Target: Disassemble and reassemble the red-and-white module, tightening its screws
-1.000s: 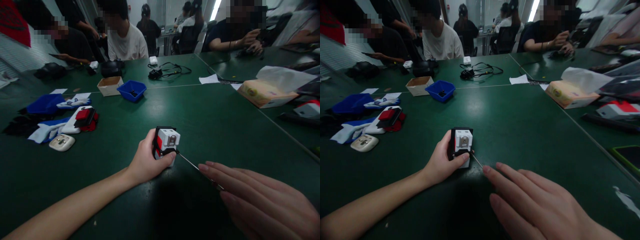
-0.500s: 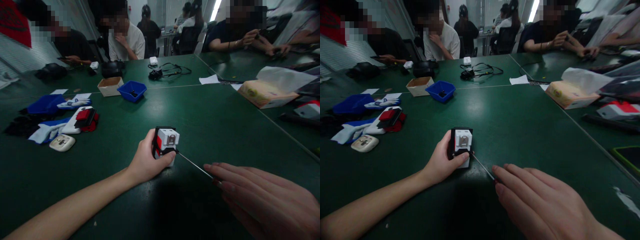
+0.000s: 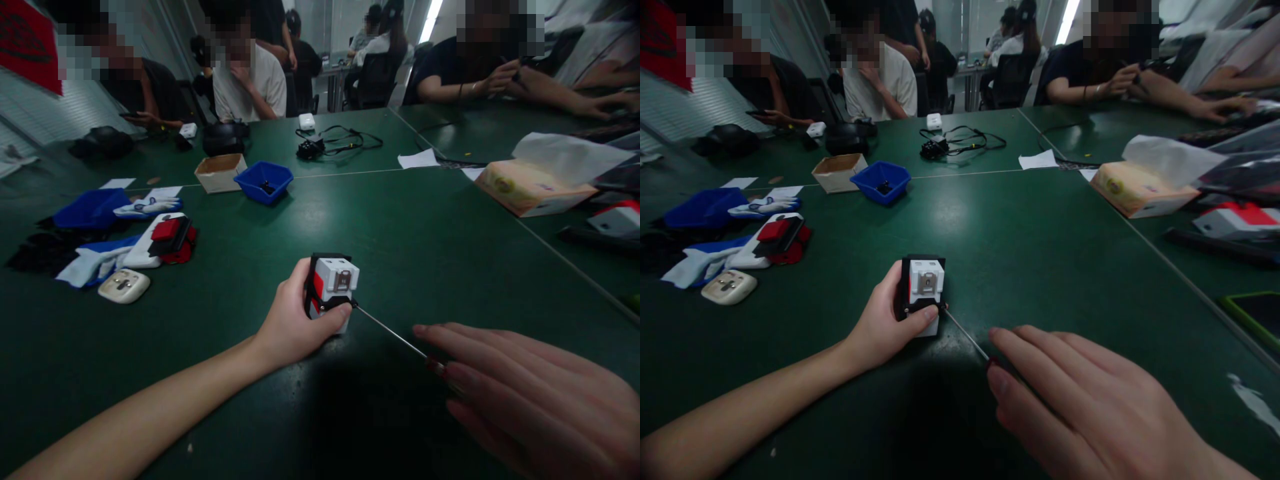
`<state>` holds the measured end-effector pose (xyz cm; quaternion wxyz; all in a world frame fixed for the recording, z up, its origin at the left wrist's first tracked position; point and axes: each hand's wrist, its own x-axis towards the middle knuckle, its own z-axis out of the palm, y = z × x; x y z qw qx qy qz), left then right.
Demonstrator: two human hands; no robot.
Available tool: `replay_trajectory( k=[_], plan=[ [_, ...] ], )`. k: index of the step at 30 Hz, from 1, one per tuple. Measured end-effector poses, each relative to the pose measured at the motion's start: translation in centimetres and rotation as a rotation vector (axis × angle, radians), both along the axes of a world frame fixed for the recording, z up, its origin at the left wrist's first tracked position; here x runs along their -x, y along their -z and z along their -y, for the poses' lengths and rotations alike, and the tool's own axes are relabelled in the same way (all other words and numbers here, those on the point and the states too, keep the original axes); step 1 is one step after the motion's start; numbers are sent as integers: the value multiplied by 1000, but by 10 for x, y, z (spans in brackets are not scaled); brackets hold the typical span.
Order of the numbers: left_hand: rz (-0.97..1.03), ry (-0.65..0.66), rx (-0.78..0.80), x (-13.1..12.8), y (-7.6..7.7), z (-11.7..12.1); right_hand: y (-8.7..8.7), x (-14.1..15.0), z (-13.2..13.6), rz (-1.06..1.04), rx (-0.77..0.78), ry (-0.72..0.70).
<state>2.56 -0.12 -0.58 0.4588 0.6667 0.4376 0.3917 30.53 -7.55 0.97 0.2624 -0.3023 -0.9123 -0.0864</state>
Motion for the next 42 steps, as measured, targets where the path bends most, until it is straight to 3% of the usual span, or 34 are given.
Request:
replay_trajectory(
  k=[4,11,18,27,34,38,42],
  plan=[
    [5,-15,9,0,3,-1,2,4,6,40,-63,-77],
    [-9,9,-14,-1,-1,0,4,-7,6,11,-6,-29],
    [4,0,-1,-1,1,-1,2,4,3,42,-60,-78],
    [-3,19,-5,-1,-1,-1,3,-11,8,17,91,56],
    [-3,-18,29,1,4,-1,2,5,4,73,-68,-32],
    [7,-25,37,1,4,-2,6,-4,5,90,37,23],
    [-8,-19,18,1,3,-2,2,-4,8,-44,150,64]
  ],
)
